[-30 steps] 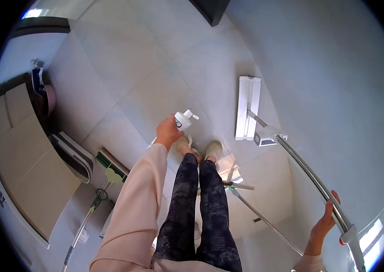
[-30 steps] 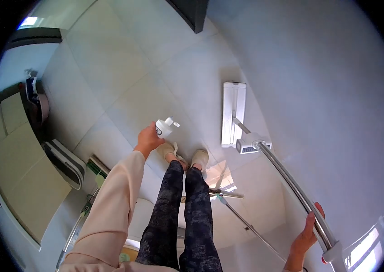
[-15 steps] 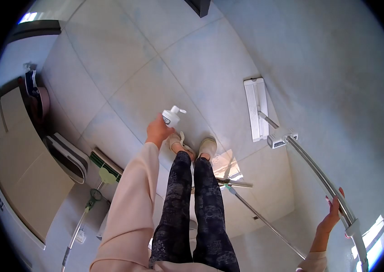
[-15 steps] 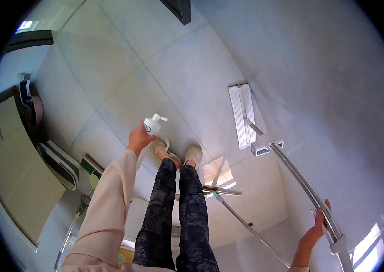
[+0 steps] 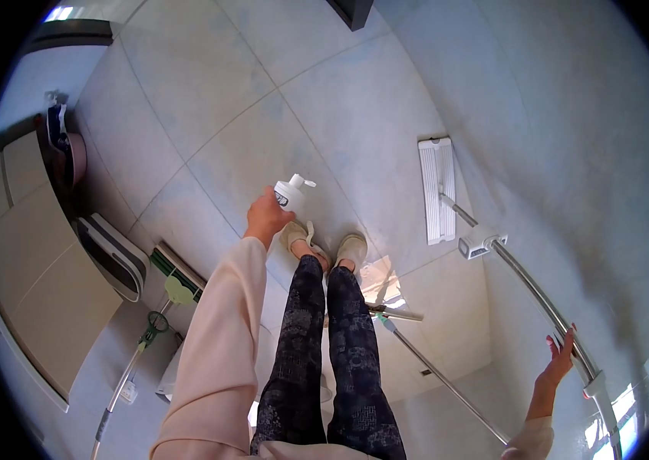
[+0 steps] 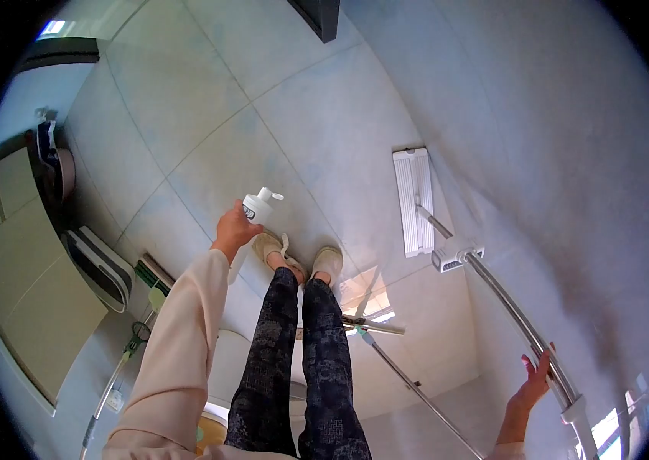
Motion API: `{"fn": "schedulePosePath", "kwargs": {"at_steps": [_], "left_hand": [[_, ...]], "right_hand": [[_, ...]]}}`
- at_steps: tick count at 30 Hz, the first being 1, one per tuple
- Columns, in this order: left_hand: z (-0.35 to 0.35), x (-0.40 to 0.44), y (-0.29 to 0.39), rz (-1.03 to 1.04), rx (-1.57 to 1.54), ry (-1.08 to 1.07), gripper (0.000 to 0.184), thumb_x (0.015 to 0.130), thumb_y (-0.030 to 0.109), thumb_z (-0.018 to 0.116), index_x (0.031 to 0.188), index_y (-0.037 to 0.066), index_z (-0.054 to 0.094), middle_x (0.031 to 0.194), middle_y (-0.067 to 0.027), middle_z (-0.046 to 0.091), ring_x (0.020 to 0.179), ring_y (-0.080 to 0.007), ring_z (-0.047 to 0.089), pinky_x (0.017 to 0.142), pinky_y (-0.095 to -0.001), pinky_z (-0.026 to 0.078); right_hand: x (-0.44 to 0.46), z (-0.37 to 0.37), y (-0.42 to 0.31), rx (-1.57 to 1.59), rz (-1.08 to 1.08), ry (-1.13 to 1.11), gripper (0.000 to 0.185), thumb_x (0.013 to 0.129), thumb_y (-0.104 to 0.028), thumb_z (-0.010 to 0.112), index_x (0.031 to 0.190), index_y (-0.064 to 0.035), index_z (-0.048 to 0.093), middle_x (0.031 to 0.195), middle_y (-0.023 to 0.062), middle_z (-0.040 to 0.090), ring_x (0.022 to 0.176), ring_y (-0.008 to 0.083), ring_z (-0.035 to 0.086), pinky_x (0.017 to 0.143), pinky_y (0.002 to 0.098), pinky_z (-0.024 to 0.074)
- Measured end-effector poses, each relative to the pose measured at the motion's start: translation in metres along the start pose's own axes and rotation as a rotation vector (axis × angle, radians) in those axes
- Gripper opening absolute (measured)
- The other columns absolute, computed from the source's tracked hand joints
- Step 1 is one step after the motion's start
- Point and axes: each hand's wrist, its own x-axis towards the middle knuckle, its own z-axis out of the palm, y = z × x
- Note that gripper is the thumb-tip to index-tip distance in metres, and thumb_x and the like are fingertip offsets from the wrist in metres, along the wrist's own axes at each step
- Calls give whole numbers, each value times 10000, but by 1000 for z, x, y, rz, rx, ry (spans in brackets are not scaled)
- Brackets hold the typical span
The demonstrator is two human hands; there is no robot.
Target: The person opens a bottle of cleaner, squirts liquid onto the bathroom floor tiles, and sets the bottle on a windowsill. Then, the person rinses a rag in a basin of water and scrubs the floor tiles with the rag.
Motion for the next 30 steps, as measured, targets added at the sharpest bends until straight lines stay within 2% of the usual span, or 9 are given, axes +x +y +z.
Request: {"fn": "schedulePosePath", "kwargs": {"at_steps": [3, 6, 11, 18, 21, 23, 26, 27, 30], "left_hand": [[-14, 4, -2, -12, -24, 5, 578, 577, 302, 769, 1021, 62, 489, 906, -153, 655, 864, -352, 633, 747, -431, 507], [-33, 19, -8, -30, -56, 22, 584, 576, 307, 773, 1023, 60, 490, 903, -155, 658, 863, -353, 634, 745, -431, 508], [-63, 35, -15, -35, -88, 36, 582, 573, 306, 775, 1017, 59, 492, 893, -155, 658, 856, -354, 635, 741, -431, 509], [-80, 41, -21, 12, -22, -32, 607, 558, 322, 780, 1018, 56, 489, 909, -163, 651, 866, -354, 631, 751, -428, 507], [-89, 43, -29, 12, -52, -49, 636, 553, 356, 787, 1024, 52, 488, 925, -175, 646, 884, -358, 626, 763, -426, 502], [-93, 46, -32, 12, -64, -54, 638, 553, 357, 788, 1025, 52, 487, 924, -174, 647, 883, -358, 626, 764, -426, 502], [-100, 48, -33, -3, -78, -44, 641, 554, 362, 790, 1026, 53, 487, 921, -172, 649, 876, -359, 628, 755, -430, 504], [-106, 48, -33, -9, -80, -39, 644, 552, 361, 793, 1027, 52, 487, 920, -172, 650, 872, -360, 629, 753, -431, 505], [-121, 48, -32, -12, -90, -24, 623, 554, 326, 785, 1032, 63, 486, 915, -162, 654, 869, -356, 631, 747, -431, 508]], "right_hand": [[0, 2, 9, 5, 65, 66, 377, 909, -283, 580, 1148, 8, 585, 1081, 90, 595, 970, 178, 603, 684, 304, 537], [-14, 14, -1, -27, 95, -9, 411, 908, -312, 581, 1148, 22, 568, 1070, 108, 589, 938, 200, 614, 682, 309, 535], [-55, 43, -6, -59, 87, -53, 497, 903, -324, 577, 1248, 22, 487, 1156, 116, 547, 997, 214, 582, 719, 312, 520], [-44, 46, -23, 31, 164, 61, 532, 901, -417, 550, 1226, 2, 513, 1241, 141, 513, 1008, 203, 575, 746, 327, 510], [-39, 49, -41, 62, 355, 241, 501, 893, -431, 559, 1168, -13, 556, 1110, 157, 603, 917, 197, 612, 760, 312, 505], [-36, 48, -47, -13, 279, 177, 480, 884, -449, 568, 1042, 2, 611, 877, 150, 667, 772, 196, 642, 730, 288, 509], [-33, 75, -91, -21, 115, 103, 487, 883, -458, 568, 924, 23, 635, 724, 129, 663, 659, 195, 640, 689, 280, 512], [-35, 87, -105, -48, 55, 80, 515, 880, -467, 576, 844, 42, 648, 711, 115, 655, 654, 170, 625, 668, 276, 504], [-42, 110, -132, -104, -83, 39, 531, 874, -483, 579, 855, 44, 644, 717, 124, 654, 651, 169, 626, 644, 269, 504]]}}
